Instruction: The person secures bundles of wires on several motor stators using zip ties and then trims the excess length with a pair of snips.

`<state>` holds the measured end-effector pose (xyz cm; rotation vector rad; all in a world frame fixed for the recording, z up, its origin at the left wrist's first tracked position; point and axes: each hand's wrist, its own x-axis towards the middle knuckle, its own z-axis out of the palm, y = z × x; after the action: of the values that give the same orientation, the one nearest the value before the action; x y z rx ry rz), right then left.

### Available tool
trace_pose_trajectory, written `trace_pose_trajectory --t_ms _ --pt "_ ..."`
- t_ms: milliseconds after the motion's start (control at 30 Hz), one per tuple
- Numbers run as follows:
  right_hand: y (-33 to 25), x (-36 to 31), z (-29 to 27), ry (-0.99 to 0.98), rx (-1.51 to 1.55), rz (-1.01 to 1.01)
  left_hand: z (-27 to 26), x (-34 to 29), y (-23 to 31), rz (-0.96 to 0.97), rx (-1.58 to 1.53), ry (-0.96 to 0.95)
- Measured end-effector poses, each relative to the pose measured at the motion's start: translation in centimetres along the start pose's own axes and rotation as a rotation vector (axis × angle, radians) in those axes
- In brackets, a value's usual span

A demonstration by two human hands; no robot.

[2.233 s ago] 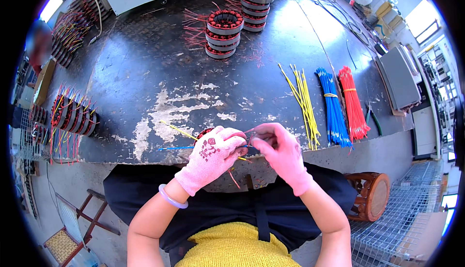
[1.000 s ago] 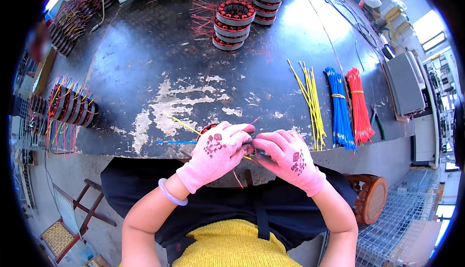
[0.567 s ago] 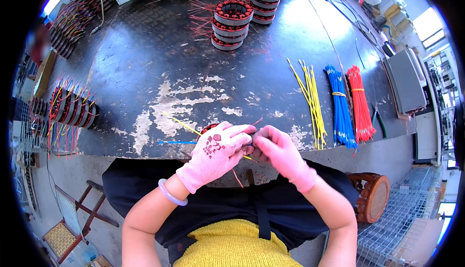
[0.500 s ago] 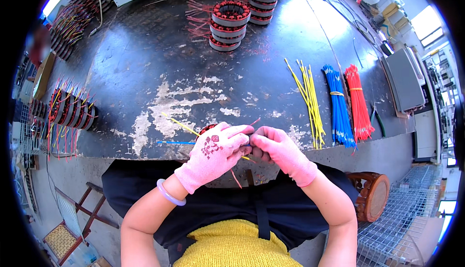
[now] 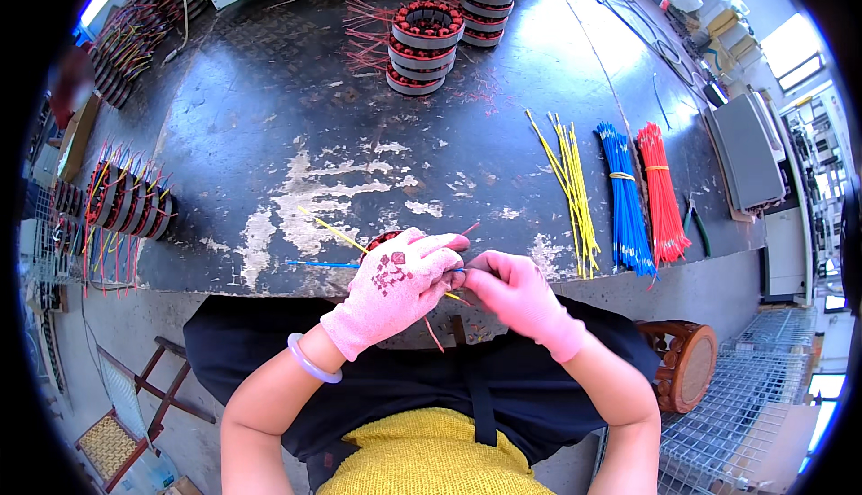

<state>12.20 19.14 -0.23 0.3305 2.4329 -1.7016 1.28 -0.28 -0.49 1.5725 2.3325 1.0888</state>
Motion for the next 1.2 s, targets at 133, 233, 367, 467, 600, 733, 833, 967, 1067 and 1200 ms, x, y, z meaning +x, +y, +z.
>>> trace_pose_trajectory --t_ms 133,233,367,467,600,733,833,967,1067,1200 --pt "-1.5 -0.4 -0.4 -0.166 0.286 0.29 0.0 -0.4 -0.4 0.027 -0.016 0.031" --pt "-2.2 -0.9 -0.2 0.073 -0.314 -0.177 0.0 -0.2 -0.2 0.021 -0.044 0.033" --pt "-1.6 -0.6 0.3 0.249 -0.719 -0.582 0.2 -0.2 -0.3 0.009 -0.044 0.027" --pt "-0.4 0.0 0.4 0.119 -0.347 -0.32 0.0 0.1 -0.2 0.046 -0.025 0.017" --pt "-0.3 1.0 -0.5 -0.152 0.329 0.308 0.0 -0.1 -0.1 0.055 -0.022 0.022" --pt "-2.5 -1.8 0.1 0.329 -0.475 -0.342 0.1 -0.4 -0.4 0.045 -0.046 0.056" --pt "-0.6 -1.8 0.7 0.381 -0.959 -0.645 0.2 0.0 0.0 0.039 -0.062 0.031" --pt "-1.7 -0.8 0.1 -0.097 0.286 0.378 0.0 0.0 -0.1 0.04 -0.036 0.019" --pt "-1.5 -1.1 0.0 -0.167 0.491 0.347 0.0 -0.1 -0.2 0.058 -0.026 0.04" --pt "-1.2 -1.6 -0.2 0.115 -0.392 -0.254 0.0 -0.1 -0.2 0.058 -0.033 0.043"
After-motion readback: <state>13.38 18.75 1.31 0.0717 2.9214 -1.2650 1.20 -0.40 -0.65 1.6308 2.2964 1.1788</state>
